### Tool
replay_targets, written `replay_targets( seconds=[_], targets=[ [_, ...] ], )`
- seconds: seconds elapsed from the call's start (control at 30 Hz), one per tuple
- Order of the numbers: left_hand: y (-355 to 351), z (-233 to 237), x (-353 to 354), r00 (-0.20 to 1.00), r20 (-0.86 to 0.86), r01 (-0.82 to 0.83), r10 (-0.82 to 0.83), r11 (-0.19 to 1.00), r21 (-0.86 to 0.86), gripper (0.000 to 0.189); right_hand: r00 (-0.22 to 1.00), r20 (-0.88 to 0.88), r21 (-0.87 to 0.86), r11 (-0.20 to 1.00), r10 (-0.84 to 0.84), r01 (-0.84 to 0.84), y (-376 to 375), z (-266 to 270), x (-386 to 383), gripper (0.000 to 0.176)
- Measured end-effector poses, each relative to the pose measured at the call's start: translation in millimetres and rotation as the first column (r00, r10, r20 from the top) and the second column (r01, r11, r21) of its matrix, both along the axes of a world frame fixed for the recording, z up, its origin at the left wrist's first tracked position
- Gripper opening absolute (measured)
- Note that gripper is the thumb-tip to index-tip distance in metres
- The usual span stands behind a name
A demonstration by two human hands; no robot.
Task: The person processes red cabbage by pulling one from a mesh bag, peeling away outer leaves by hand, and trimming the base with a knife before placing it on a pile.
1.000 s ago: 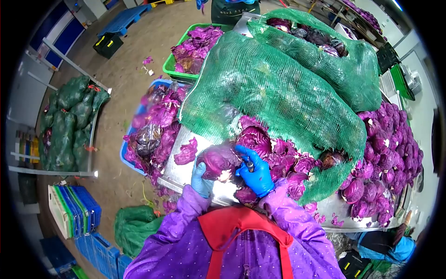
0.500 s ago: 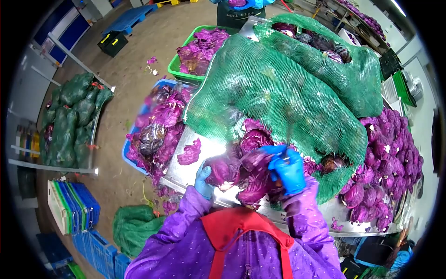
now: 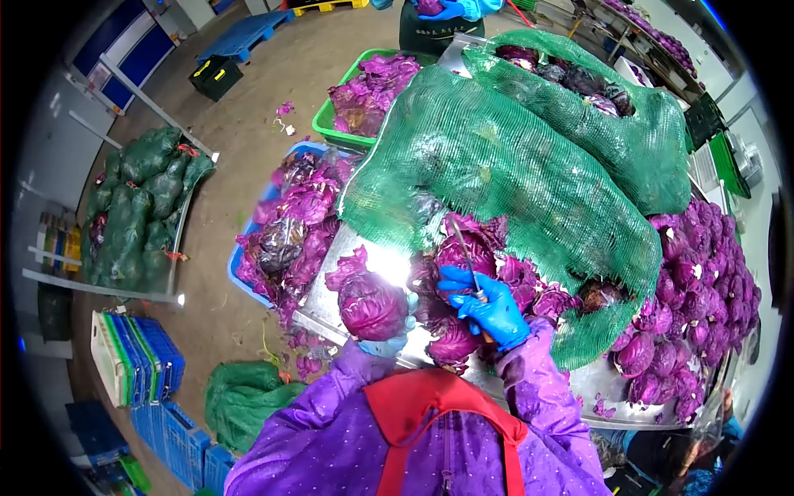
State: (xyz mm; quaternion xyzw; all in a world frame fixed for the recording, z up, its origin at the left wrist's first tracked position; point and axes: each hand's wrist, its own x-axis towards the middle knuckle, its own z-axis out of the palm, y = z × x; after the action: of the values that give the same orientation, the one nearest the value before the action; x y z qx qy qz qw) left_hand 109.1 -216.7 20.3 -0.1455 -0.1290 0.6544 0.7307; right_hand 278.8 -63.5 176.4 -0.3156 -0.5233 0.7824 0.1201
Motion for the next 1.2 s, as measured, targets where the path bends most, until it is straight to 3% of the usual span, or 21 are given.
replay_targets(
  seconds=[0.1, 0.17, 0.23, 0.27, 0.3, 0.4, 0.47, 0.57, 0.67, 0.77, 0.8, 0.93, 0.97, 1.0, 1.03, 1.1, 1.13, 1.17, 1.2],
  targets=[
    [6.2, 30.3, 9.6, 0.993, 0.101, 0.060, -0.063, 0.998, 0.029, 0.041, 0.995, -0.054, -0.044, 0.996, 0.081, -0.084, -3.8, 12.8, -1.0, 0.046],
    [7.7, 39.2, 16.7, 0.993, 0.073, 0.096, -0.096, 0.995, 0.002, 0.046, 0.985, -0.146, -0.049, 0.994, 0.088, -0.096, -8.5, 7.6, 1.5, 0.048],
    [15.5, 50.2, 23.6, 0.989, -0.063, 0.129, -0.135, 0.988, -0.087, 0.052, 0.977, -0.203, -0.053, 0.996, 0.058, -0.070, -15.0, -9.7, 4.8, 0.062],
    [22.5, 56.9, 28.0, 0.968, -0.177, 0.152, -0.178, 0.977, -0.152, 0.054, 0.971, -0.224, 0.210, 0.977, 0.079, -0.031, -17.2, -19.0, 8.4, 0.072],
    [29.5, 68.3, 33.8, 0.924, -0.304, 0.169, -0.231, 0.961, -0.217, 0.057, 0.987, -0.121, 0.430, 0.902, 0.106, -0.044, -18.3, -18.7, 13.3, 0.081],
    [47.9, 107.4, 58.7, 0.741, -0.548, 0.234, -0.388, 0.914, -0.330, 0.065, 0.993, -0.119, 0.373, 0.926, -0.013, 0.056, -14.8, -13.1, 49.2, 0.089],
    [58.1, 130.7, 76.6, 0.630, -0.629, 0.284, -0.455, 0.889, -0.359, 0.071, 0.976, -0.160, 0.250, 0.950, -0.148, 0.185, -16.7, -24.9, 73.7, 0.084],
    [76.8, 148.1, 113.2, 0.506, -0.715, 0.358, -0.481, 0.872, -0.334, 0.079, 0.934, -0.195, -0.117, 0.952, -0.300, 0.281, -12.9, 20.2, 140.3, 0.073],
    [106.9, 149.6, 156.7, 0.490, -0.744, 0.545, -0.455, 0.826, -0.146, 0.085, 0.730, -0.233, -0.418, 0.744, -0.643, 0.522, -17.7, -40.8, 198.3, 0.061],
    [130.7, 155.3, 199.0, 0.362, -0.858, 0.606, -0.365, 0.792, -0.081, 0.077, 0.426, -0.357, -0.621, 0.552, -0.831, 0.557, -30.3, -70.6, 270.9, 0.053],
    [135.5, 150.0, 204.3, 0.314, -0.878, 0.631, -0.361, 0.771, -0.091, 0.073, 0.292, -0.186, -0.667, 0.339, -0.938, 0.663, -25.9, -65.2, 296.2, 0.049],
    [139.4, 120.8, 205.8, 0.193, -0.913, 0.529, -0.358, 0.822, -0.210, 0.059, 0.120, 0.019, -0.313, 0.108, -0.993, 0.944, -20.3, -34.0, 415.5, 0.033],
    [139.0, 115.8, 200.2, 0.158, -0.924, 0.473, -0.350, 0.848, -0.240, 0.058, -0.008, 0.031, -0.077, -0.010, -0.999, 0.997, -7.2, -11.4, 419.5, 0.023],
    [138.6, 114.3, 193.4, 0.153, -0.915, 0.389, -0.372, 0.874, -0.290, 0.054, 0.003, 0.014, -0.037, 0.002, -1.000, 0.999, 3.2, -38.2, 469.7, 0.024],
    [138.1, 104.6, 184.9, 0.131, -0.911, 0.298, -0.390, 0.892, -0.339, 0.050, 0.115, -0.062, -0.138, 0.123, -0.991, 0.983, 9.9, -37.7, 497.7, 0.024],
    [137.0, 92.0, 166.9, 0.058, -0.909, 0.105, -0.412, 0.908, -0.405, 0.045, -0.030, -0.004, 0.103, -0.030, -1.000, 0.994, 30.7, -21.0, 505.4, 0.025],
    [137.0, 88.1, 157.7, 0.095, -0.901, 0.043, -0.423, 0.906, -0.421, 0.041, -0.086, 0.036, 0.239, -0.075, -0.996, 0.968, 41.2, -18.8, 512.9, 0.026],
    [136.1, 82.8, 148.5, 0.097, -0.898, -0.011, -0.430, 0.901, -0.433, 0.039, -0.094, 0.092, 0.397, -0.050, -0.991, 0.917, 48.3, -32.7, 537.1, 0.029],
    [137.6, 82.5, 140.8, 0.016, -0.889, -0.071, -0.457, 0.887, -0.457, 0.038, -0.120, 0.045, 0.547, -0.077, -0.992, 0.834, 62.6, -65.4, 565.4, 0.036]
  ],
)
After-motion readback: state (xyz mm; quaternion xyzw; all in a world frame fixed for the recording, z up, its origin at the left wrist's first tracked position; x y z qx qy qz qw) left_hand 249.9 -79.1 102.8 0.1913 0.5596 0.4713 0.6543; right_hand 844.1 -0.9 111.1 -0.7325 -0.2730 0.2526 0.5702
